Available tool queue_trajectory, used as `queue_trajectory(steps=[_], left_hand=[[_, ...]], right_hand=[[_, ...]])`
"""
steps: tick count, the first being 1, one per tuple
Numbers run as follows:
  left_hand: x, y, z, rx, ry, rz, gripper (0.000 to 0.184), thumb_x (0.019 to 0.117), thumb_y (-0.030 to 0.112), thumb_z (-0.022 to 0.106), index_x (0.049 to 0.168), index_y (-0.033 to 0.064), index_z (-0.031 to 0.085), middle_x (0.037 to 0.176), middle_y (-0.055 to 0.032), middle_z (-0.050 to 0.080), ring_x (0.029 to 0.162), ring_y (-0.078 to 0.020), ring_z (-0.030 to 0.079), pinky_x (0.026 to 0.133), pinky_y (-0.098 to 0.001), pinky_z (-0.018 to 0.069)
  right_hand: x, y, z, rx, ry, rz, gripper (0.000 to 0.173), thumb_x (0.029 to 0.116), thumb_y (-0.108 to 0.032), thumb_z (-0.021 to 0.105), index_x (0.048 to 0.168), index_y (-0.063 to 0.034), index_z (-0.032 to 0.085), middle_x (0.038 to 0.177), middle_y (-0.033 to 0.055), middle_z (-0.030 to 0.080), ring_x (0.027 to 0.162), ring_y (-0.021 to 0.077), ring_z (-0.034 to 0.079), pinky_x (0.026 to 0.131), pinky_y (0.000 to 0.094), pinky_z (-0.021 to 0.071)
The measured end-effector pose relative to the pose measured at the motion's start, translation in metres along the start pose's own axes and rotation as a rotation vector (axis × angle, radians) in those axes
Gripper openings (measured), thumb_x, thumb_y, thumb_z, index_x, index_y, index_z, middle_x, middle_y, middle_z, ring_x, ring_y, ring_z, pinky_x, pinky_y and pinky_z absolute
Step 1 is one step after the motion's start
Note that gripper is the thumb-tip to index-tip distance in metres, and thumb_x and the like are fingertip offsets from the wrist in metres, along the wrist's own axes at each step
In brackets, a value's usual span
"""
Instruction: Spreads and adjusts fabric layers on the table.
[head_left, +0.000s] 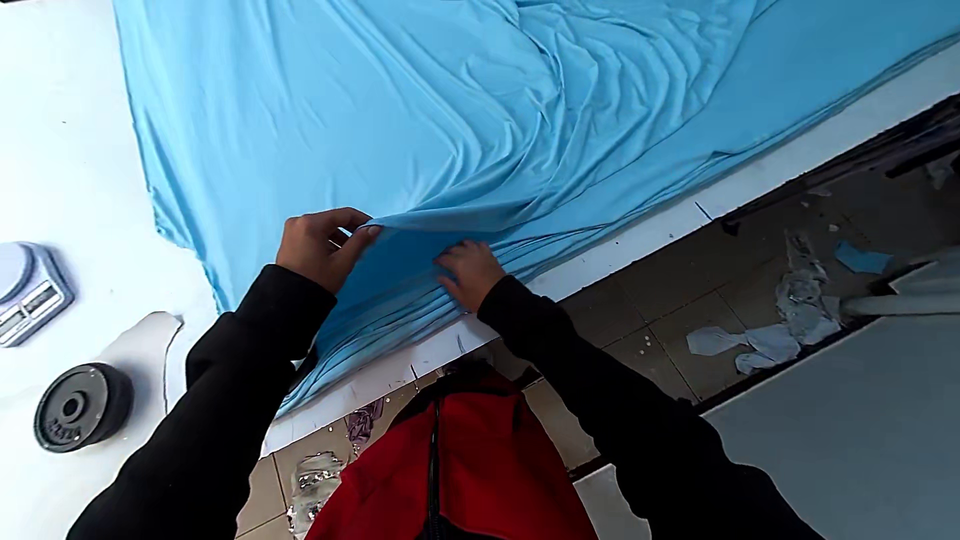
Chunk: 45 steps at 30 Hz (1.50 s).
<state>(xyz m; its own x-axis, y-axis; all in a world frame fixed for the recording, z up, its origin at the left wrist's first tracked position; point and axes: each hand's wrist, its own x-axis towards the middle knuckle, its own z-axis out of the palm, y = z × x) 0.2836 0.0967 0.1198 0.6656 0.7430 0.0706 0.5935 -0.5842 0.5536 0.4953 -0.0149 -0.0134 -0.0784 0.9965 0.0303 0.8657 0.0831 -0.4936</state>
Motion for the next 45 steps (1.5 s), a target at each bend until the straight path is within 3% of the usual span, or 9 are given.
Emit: queue_trajectory(steps=[3, 8, 12, 16, 25, 33, 38, 42, 45], left_hand=[[-0.001, -0.002, -0.003, -0.014, -0.016, 0.004, 0.025, 0.1021, 0.030, 0.063, 0.108, 0.0092, 0.074, 0.092, -0.0066, 0.075, 0.074, -0.0142, 0.073, 0.071, -0.0375, 0.0622], [-0.003, -0.006, -0.009, -0.050, -0.021, 0.046, 0.023, 0.1009, 0.029, 0.064, 0.105, 0.0094, 0.075, 0.090, -0.0037, 0.076, 0.072, -0.0094, 0.072, 0.069, -0.0317, 0.0622], [-0.001, -0.015, -0.009, -0.081, -0.031, 0.057, 0.022, 0.1013, 0.028, 0.064, 0.105, 0.0090, 0.075, 0.089, -0.0037, 0.075, 0.072, -0.0095, 0.072, 0.069, -0.0313, 0.0619], [0.002, -0.020, -0.008, -0.095, -0.031, 0.045, 0.022, 0.1010, 0.029, 0.065, 0.105, 0.0105, 0.076, 0.088, -0.0028, 0.076, 0.071, -0.0096, 0.072, 0.068, -0.0318, 0.0620], [0.004, -0.028, -0.010, -0.131, -0.015, 0.071, 0.022, 0.1006, 0.028, 0.065, 0.104, 0.0089, 0.076, 0.088, -0.0039, 0.075, 0.072, -0.0093, 0.072, 0.069, -0.0314, 0.0619], [0.008, -0.029, -0.007, -0.113, 0.020, 0.127, 0.025, 0.0995, 0.030, 0.064, 0.106, 0.0084, 0.075, 0.086, -0.0055, 0.073, 0.067, -0.0128, 0.068, 0.063, -0.0377, 0.0596], [0.013, -0.033, -0.007, -0.093, 0.060, 0.111, 0.029, 0.0989, 0.037, 0.062, 0.104, 0.0112, 0.075, 0.080, -0.0030, 0.072, 0.063, -0.0131, 0.067, 0.058, -0.0398, 0.0577], [0.023, -0.038, -0.003, -0.027, 0.141, -0.062, 0.025, 0.1030, 0.029, 0.062, 0.106, 0.0075, 0.075, 0.084, -0.0179, 0.072, 0.067, -0.0336, 0.068, 0.063, -0.0608, 0.0527], [0.046, -0.059, 0.004, -0.012, 0.173, -0.314, 0.027, 0.1056, 0.025, 0.060, 0.117, 0.0023, 0.071, 0.104, -0.0291, 0.071, 0.090, -0.0509, 0.068, 0.082, -0.0755, 0.0461]], right_hand=[[0.013, -0.025, 0.013, -0.083, -0.148, 0.023, 0.044, 0.0996, -0.034, 0.066, 0.139, -0.0136, 0.064, 0.137, 0.0132, 0.063, 0.133, 0.0372, 0.053, 0.107, 0.0606, 0.0425], [0.002, -0.046, -0.010, 0.247, -0.554, -0.097, 0.032, 0.1004, -0.033, 0.066, 0.091, -0.0031, 0.075, 0.088, 0.0138, 0.072, 0.090, 0.0309, 0.068, 0.085, 0.0570, 0.0531], [0.017, -0.051, 0.000, 0.194, -0.188, -0.050, 0.024, 0.1005, -0.026, 0.065, 0.103, -0.0048, 0.075, 0.100, 0.0144, 0.072, 0.099, 0.0318, 0.070, 0.086, 0.0532, 0.0572], [0.037, -0.054, 0.024, -0.025, -0.343, -0.046, 0.028, 0.0940, -0.030, 0.075, 0.117, -0.0147, 0.073, 0.119, 0.0103, 0.068, 0.121, 0.0336, 0.059, 0.098, 0.0552, 0.0505], [0.019, -0.051, 0.010, 0.066, -0.294, -0.053, 0.028, 0.0965, -0.034, 0.071, 0.096, -0.0061, 0.075, 0.093, 0.0125, 0.073, 0.095, 0.0311, 0.070, 0.089, 0.0564, 0.0531], [-0.012, -0.053, 0.039, -0.161, 0.042, -0.014, 0.036, 0.0906, -0.003, 0.067, 0.125, -0.0124, 0.073, 0.109, 0.0136, 0.071, 0.103, 0.0339, 0.067, 0.084, 0.0502, 0.0570], [-0.016, -0.053, 0.049, -0.220, 0.147, 0.076, 0.020, 0.0951, -0.014, 0.066, 0.114, -0.0131, 0.075, 0.116, 0.0094, 0.070, 0.114, 0.0290, 0.064, 0.095, 0.0491, 0.0537], [-0.011, -0.056, 0.038, -0.215, -0.037, 0.152, 0.030, 0.0972, -0.013, 0.062, 0.127, -0.0137, 0.068, 0.127, 0.0099, 0.067, 0.124, 0.0300, 0.060, 0.105, 0.0530, 0.0477], [-0.010, -0.052, 0.035, -0.186, -0.095, 0.161, 0.028, 0.0994, -0.013, 0.059, 0.125, -0.0127, 0.070, 0.120, 0.0110, 0.068, 0.116, 0.0304, 0.062, 0.102, 0.0524, 0.0479]])
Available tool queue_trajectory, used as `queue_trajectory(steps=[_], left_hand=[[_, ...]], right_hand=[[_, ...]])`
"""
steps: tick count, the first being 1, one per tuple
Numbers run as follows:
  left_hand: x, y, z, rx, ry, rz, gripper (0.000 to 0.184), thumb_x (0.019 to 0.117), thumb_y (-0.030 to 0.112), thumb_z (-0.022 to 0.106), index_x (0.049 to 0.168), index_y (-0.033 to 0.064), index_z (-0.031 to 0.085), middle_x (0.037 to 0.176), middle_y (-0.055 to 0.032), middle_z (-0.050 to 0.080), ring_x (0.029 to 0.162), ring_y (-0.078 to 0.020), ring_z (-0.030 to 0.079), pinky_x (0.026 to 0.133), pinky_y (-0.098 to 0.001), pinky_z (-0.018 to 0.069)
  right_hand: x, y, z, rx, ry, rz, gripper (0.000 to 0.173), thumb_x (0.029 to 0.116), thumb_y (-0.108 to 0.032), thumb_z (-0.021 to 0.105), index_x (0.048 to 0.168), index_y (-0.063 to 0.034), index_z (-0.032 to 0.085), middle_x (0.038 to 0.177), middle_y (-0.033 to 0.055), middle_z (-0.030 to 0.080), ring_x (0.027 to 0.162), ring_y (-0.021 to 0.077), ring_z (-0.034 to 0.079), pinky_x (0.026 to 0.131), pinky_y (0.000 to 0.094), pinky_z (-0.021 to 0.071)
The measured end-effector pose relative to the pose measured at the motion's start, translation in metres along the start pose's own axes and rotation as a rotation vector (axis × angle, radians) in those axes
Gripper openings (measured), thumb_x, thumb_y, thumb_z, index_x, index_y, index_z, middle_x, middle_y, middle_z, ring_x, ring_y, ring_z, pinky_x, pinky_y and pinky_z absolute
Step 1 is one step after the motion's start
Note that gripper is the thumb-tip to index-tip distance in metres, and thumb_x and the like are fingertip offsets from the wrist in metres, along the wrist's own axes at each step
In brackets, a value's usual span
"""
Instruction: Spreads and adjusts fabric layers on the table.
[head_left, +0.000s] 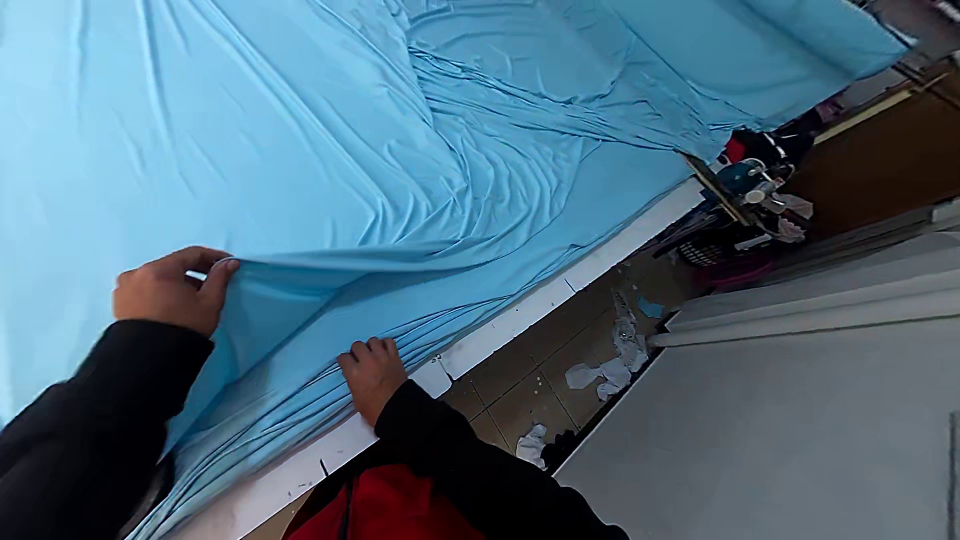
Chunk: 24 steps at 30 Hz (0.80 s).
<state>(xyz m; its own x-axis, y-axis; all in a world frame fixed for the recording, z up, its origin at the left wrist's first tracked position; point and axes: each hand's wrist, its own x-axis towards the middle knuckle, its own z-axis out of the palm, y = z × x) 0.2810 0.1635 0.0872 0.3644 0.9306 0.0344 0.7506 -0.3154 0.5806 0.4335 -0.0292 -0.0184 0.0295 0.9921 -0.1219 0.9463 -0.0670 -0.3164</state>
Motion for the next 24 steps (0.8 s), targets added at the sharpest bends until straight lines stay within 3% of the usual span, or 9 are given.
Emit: queue_trajectory(steps=[3, 5, 7, 10, 13, 16, 19, 22, 24], left_hand=[[0.013, -0.026, 0.011, -0.014, -0.074, -0.065, 0.041, 0.1008, 0.021, 0.067, 0.134, -0.0018, 0.059, 0.129, -0.0300, 0.063, 0.119, -0.0501, 0.061, 0.100, -0.0698, 0.0455], [-0.009, -0.029, 0.018, -0.012, -0.100, 0.055, 0.040, 0.0969, 0.018, 0.073, 0.129, -0.0026, 0.062, 0.124, -0.0261, 0.065, 0.112, -0.0431, 0.065, 0.095, -0.0623, 0.0529], [-0.053, -0.038, 0.036, -0.016, -0.200, 0.145, 0.027, 0.0955, 0.019, 0.073, 0.116, 0.0028, 0.070, 0.109, -0.0159, 0.072, 0.098, -0.0318, 0.071, 0.087, -0.0551, 0.0591], [-0.113, -0.056, 0.060, 0.035, -0.371, 0.059, 0.017, 0.0967, 0.023, 0.072, 0.106, 0.0096, 0.076, 0.102, -0.0096, 0.074, 0.094, -0.0273, 0.072, 0.086, -0.0527, 0.0590], [-0.139, -0.059, 0.074, 0.089, -0.315, 0.024, 0.011, 0.0949, 0.018, 0.074, 0.099, 0.0090, 0.078, 0.095, -0.0105, 0.074, 0.087, -0.0286, 0.072, 0.081, -0.0538, 0.0592], [-0.146, -0.053, 0.080, 0.153, -0.230, 0.009, 0.014, 0.0938, 0.020, 0.076, 0.104, 0.0113, 0.079, 0.101, -0.0107, 0.075, 0.095, -0.0313, 0.072, 0.085, -0.0546, 0.0582], [-0.147, -0.048, 0.089, 0.181, -0.102, 0.027, 0.023, 0.0931, 0.020, 0.076, 0.114, 0.0104, 0.079, 0.100, -0.0130, 0.074, 0.091, -0.0324, 0.072, 0.082, -0.0533, 0.0590], [-0.142, -0.050, 0.093, 0.183, -0.057, 0.004, 0.016, 0.0944, 0.018, 0.074, 0.108, 0.0105, 0.080, 0.105, -0.0127, 0.074, 0.099, -0.0330, 0.071, 0.088, -0.0563, 0.0577], [-0.135, -0.049, 0.088, 0.145, -0.067, -0.042, 0.011, 0.0962, 0.015, 0.072, 0.103, 0.0111, 0.079, 0.104, -0.0102, 0.074, 0.094, -0.0298, 0.072, 0.084, -0.0561, 0.0588]], right_hand=[[-0.002, 0.014, 0.006, -0.005, 0.168, -0.029, 0.020, 0.0959, -0.015, 0.066, 0.113, -0.0149, 0.076, 0.105, 0.0083, 0.071, 0.103, 0.0278, 0.066, 0.093, 0.0503, 0.0531], [-0.003, 0.029, 0.000, 0.021, 0.292, -0.014, 0.017, 0.0931, -0.015, 0.071, 0.108, -0.0143, 0.078, 0.100, 0.0086, 0.072, 0.098, 0.0289, 0.068, 0.087, 0.0514, 0.0553], [-0.007, 0.050, -0.011, 0.053, 0.334, 0.043, 0.017, 0.0937, -0.015, 0.071, 0.108, -0.0124, 0.078, 0.103, 0.0100, 0.072, 0.099, 0.0310, 0.068, 0.085, 0.0529, 0.0556], [-0.008, 0.085, -0.024, 0.041, 0.295, 0.099, 0.016, 0.0934, -0.018, 0.073, 0.108, -0.0124, 0.077, 0.106, 0.0106, 0.071, 0.101, 0.0326, 0.066, 0.084, 0.0545, 0.0540], [-0.003, 0.108, -0.029, -0.011, 0.238, 0.014, 0.011, 0.0912, -0.022, 0.076, 0.095, -0.0123, 0.076, 0.094, 0.0075, 0.071, 0.093, 0.0292, 0.067, 0.082, 0.0520, 0.0526], [0.005, 0.116, -0.032, -0.035, 0.247, -0.131, 0.011, 0.0914, -0.023, 0.075, 0.090, -0.0114, 0.075, 0.090, 0.0062, 0.068, 0.087, 0.0264, 0.066, 0.078, 0.0484, 0.0525], [0.014, 0.124, -0.032, -0.055, 0.234, -0.162, 0.013, 0.0952, -0.023, 0.069, 0.092, -0.0114, 0.074, 0.092, 0.0066, 0.068, 0.090, 0.0277, 0.065, 0.077, 0.0487, 0.0510], [0.021, 0.131, -0.031, 0.008, 0.171, -0.188, 0.018, 0.0926, -0.032, 0.074, 0.094, -0.0140, 0.073, 0.092, 0.0054, 0.067, 0.091, 0.0280, 0.064, 0.076, 0.0491, 0.0492], [0.023, 0.132, -0.033, 0.056, 0.088, -0.224, 0.024, 0.0890, -0.038, 0.079, 0.100, -0.0173, 0.075, 0.096, 0.0037, 0.068, 0.095, 0.0267, 0.063, 0.078, 0.0488, 0.0490]])
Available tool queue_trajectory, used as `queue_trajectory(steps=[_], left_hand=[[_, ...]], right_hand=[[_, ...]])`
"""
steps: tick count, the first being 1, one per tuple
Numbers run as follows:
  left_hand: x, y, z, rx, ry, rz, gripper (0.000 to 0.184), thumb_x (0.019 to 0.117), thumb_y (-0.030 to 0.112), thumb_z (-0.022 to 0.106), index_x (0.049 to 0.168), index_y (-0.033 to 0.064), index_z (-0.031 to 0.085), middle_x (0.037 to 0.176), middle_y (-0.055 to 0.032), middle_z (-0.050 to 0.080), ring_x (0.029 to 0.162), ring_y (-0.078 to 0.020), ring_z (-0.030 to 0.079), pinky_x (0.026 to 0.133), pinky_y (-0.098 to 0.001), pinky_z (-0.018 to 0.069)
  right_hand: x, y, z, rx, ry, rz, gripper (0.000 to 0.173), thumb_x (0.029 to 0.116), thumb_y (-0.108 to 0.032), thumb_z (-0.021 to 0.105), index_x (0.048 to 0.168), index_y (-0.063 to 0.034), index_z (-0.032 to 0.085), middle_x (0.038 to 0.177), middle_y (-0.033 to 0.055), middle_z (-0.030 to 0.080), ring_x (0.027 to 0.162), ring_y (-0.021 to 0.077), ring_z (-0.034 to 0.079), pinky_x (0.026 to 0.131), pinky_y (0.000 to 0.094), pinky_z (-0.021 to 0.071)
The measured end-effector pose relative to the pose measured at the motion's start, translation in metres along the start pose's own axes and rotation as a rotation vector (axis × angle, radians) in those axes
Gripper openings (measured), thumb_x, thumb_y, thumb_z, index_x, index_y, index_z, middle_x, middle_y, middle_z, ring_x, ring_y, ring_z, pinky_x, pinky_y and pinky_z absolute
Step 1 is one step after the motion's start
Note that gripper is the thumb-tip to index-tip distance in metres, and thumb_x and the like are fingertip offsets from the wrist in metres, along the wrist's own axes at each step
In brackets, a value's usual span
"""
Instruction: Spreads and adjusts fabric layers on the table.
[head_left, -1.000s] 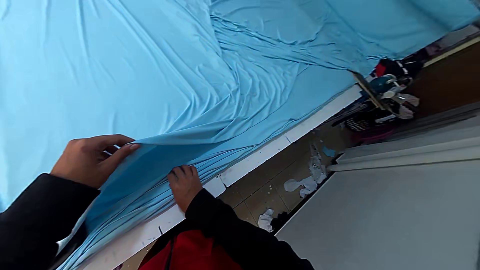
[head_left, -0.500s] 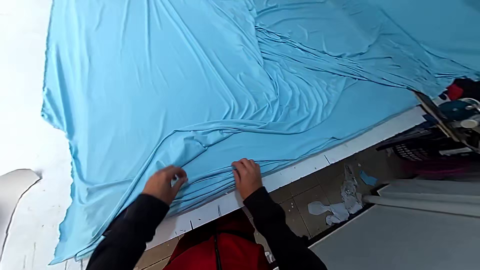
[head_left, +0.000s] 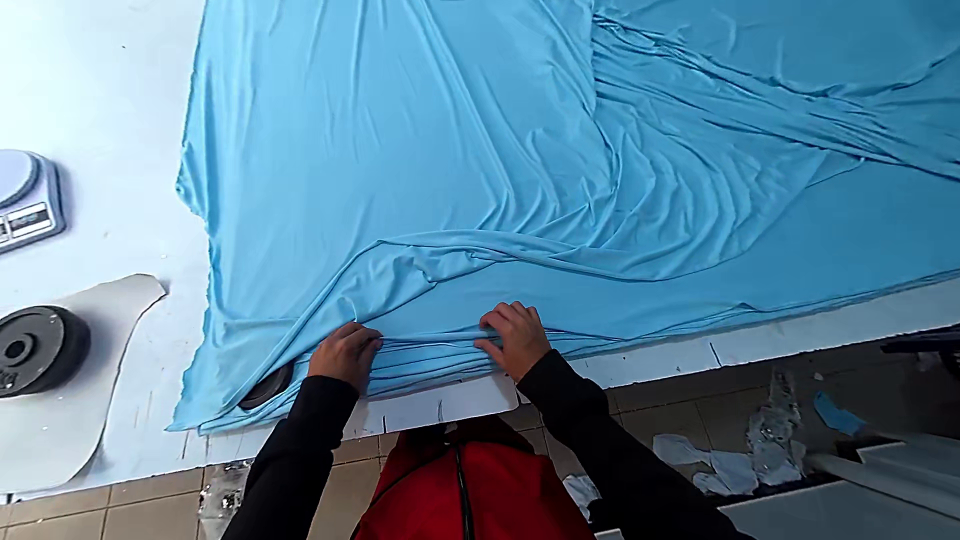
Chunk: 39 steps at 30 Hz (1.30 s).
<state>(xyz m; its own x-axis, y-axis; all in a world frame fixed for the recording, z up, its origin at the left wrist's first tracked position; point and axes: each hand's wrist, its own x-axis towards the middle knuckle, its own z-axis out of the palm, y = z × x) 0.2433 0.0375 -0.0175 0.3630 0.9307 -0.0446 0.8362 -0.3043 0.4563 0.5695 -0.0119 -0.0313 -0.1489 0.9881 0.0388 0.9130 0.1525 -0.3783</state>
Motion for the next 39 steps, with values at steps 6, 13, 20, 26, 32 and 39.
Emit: queue_trajectory(steps=[6, 13, 20, 26, 32, 39], left_hand=[[0.022, -0.002, -0.009, -0.228, 0.059, -0.200, 0.011, 0.0972, 0.014, 0.072, 0.105, 0.0091, 0.078, 0.099, -0.0084, 0.074, 0.078, -0.0205, 0.070, 0.077, -0.0478, 0.0596], [0.003, 0.010, 0.001, -0.118, 0.183, -0.094, 0.015, 0.0895, 0.015, 0.080, 0.099, 0.0057, 0.075, 0.096, -0.0117, 0.072, 0.087, -0.0274, 0.070, 0.077, -0.0500, 0.0591], [-0.010, 0.015, 0.026, -0.031, 0.077, 0.018, 0.015, 0.0963, 0.019, 0.072, 0.108, 0.0111, 0.079, 0.103, -0.0096, 0.073, 0.094, -0.0272, 0.071, 0.085, -0.0498, 0.0589], [0.004, 0.026, 0.031, 0.023, 0.088, 0.036, 0.021, 0.0944, 0.023, 0.075, 0.112, 0.0120, 0.077, 0.108, -0.0098, 0.071, 0.104, -0.0294, 0.068, 0.089, -0.0505, 0.0580], [0.003, 0.027, 0.032, 0.091, 0.032, 0.088, 0.015, 0.0951, 0.027, 0.074, 0.100, 0.0131, 0.078, 0.105, -0.0070, 0.073, 0.100, -0.0284, 0.070, 0.086, -0.0493, 0.0579], [0.001, 0.032, 0.028, 0.111, -0.001, 0.131, 0.014, 0.0989, 0.017, 0.068, 0.099, 0.0038, 0.072, 0.101, -0.0134, 0.072, 0.099, -0.0340, 0.070, 0.086, -0.0519, 0.0574]], right_hand=[[0.023, 0.007, -0.008, 0.115, -0.014, 0.042, 0.018, 0.0994, -0.027, 0.067, 0.098, -0.0119, 0.076, 0.088, 0.0073, 0.071, 0.089, 0.0286, 0.066, 0.080, 0.0495, 0.0494], [0.032, 0.004, 0.003, -0.033, 0.178, 0.029, 0.018, 0.0945, -0.028, 0.073, 0.096, -0.0096, 0.073, 0.091, 0.0108, 0.066, 0.091, 0.0328, 0.063, 0.076, 0.0501, 0.0499], [0.014, 0.010, 0.015, 0.022, 0.077, -0.097, 0.024, 0.0944, -0.031, 0.073, 0.101, -0.0085, 0.075, 0.089, 0.0098, 0.069, 0.087, 0.0298, 0.067, 0.075, 0.0455, 0.0554], [0.016, 0.007, 0.016, -0.002, 0.067, -0.113, 0.017, 0.0943, -0.028, 0.072, 0.105, -0.0156, 0.077, 0.101, 0.0071, 0.067, 0.096, 0.0287, 0.062, 0.077, 0.0445, 0.0521], [0.017, 0.004, 0.011, 0.007, 0.102, -0.115, 0.015, 0.1000, -0.023, 0.064, 0.099, -0.0114, 0.073, 0.095, 0.0070, 0.070, 0.094, 0.0275, 0.066, 0.079, 0.0463, 0.0528], [0.003, 0.004, 0.002, 0.089, 0.028, -0.196, 0.014, 0.0885, -0.027, 0.080, 0.095, -0.0150, 0.078, 0.096, 0.0056, 0.069, 0.093, 0.0272, 0.064, 0.078, 0.0462, 0.0530]])
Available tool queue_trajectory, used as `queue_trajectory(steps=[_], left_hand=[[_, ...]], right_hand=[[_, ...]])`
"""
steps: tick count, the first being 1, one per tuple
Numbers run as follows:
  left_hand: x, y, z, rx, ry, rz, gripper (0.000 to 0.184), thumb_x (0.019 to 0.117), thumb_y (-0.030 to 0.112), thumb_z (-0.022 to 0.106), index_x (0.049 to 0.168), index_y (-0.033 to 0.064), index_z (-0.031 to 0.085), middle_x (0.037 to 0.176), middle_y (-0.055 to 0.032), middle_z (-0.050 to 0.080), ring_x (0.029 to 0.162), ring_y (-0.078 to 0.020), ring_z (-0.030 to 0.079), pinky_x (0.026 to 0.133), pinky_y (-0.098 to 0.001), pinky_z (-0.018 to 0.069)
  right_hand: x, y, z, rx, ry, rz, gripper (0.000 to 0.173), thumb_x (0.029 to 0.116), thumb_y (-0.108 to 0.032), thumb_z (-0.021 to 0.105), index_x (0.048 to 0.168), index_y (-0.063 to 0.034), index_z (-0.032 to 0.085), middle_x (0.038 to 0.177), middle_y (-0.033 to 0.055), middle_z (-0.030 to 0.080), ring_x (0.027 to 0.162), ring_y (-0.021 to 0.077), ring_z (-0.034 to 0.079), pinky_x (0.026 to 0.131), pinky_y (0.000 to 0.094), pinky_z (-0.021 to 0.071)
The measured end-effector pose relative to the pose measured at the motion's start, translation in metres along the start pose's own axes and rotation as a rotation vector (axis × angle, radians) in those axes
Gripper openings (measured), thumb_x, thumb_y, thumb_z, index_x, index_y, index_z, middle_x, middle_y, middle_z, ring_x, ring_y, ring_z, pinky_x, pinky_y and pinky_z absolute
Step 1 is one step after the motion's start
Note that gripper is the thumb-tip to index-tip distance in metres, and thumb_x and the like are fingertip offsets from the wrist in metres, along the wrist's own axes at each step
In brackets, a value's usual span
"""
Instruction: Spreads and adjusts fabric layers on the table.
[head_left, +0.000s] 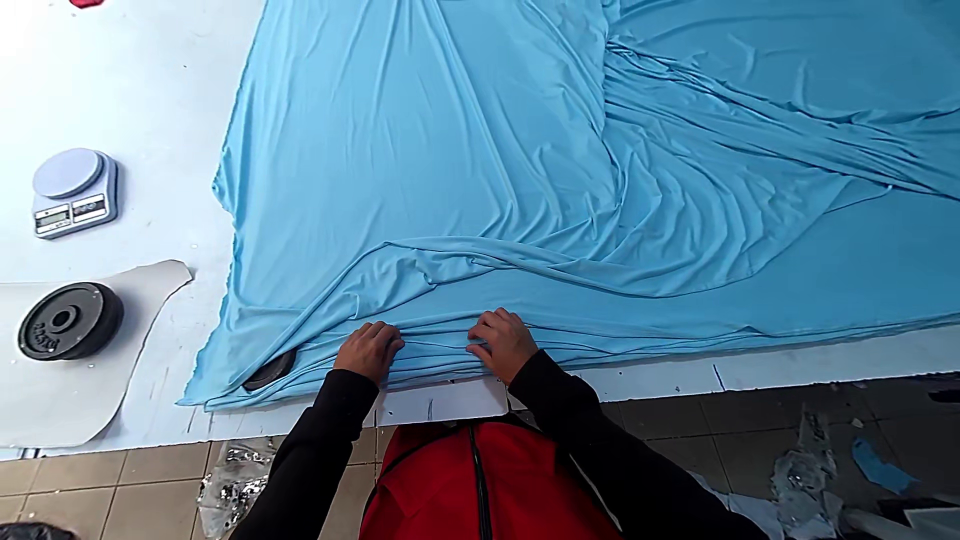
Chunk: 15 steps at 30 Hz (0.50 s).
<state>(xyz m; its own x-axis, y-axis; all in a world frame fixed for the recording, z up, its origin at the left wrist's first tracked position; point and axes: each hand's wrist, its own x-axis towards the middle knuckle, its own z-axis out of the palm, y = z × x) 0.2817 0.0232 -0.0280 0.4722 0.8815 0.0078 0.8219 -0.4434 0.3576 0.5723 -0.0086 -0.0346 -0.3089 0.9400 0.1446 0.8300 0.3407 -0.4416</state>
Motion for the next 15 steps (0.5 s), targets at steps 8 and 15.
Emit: queue_trajectory(steps=[8, 15], left_hand=[[-0.025, 0.006, -0.015, -0.087, -0.071, -0.051, 0.027, 0.1052, 0.028, 0.058, 0.108, 0.0038, 0.068, 0.083, -0.0152, 0.070, 0.077, -0.0355, 0.072, 0.068, -0.0575, 0.0577], [-0.044, -0.006, -0.015, -0.157, -0.294, -0.036, 0.042, 0.0863, 0.044, 0.082, 0.105, 0.0079, 0.072, 0.088, -0.0073, 0.071, 0.079, -0.0237, 0.070, 0.075, -0.0477, 0.0590]], right_hand=[[-0.010, -0.005, -0.014, 0.130, -0.174, -0.083, 0.010, 0.0982, -0.014, 0.067, 0.096, -0.0057, 0.072, 0.089, 0.0098, 0.071, 0.090, 0.0272, 0.070, 0.082, 0.0469, 0.0571], [-0.020, -0.004, -0.027, 0.144, -0.509, -0.074, 0.020, 0.0996, -0.026, 0.067, 0.096, -0.0086, 0.075, 0.093, 0.0082, 0.069, 0.096, 0.0259, 0.066, 0.085, 0.0469, 0.0520]])
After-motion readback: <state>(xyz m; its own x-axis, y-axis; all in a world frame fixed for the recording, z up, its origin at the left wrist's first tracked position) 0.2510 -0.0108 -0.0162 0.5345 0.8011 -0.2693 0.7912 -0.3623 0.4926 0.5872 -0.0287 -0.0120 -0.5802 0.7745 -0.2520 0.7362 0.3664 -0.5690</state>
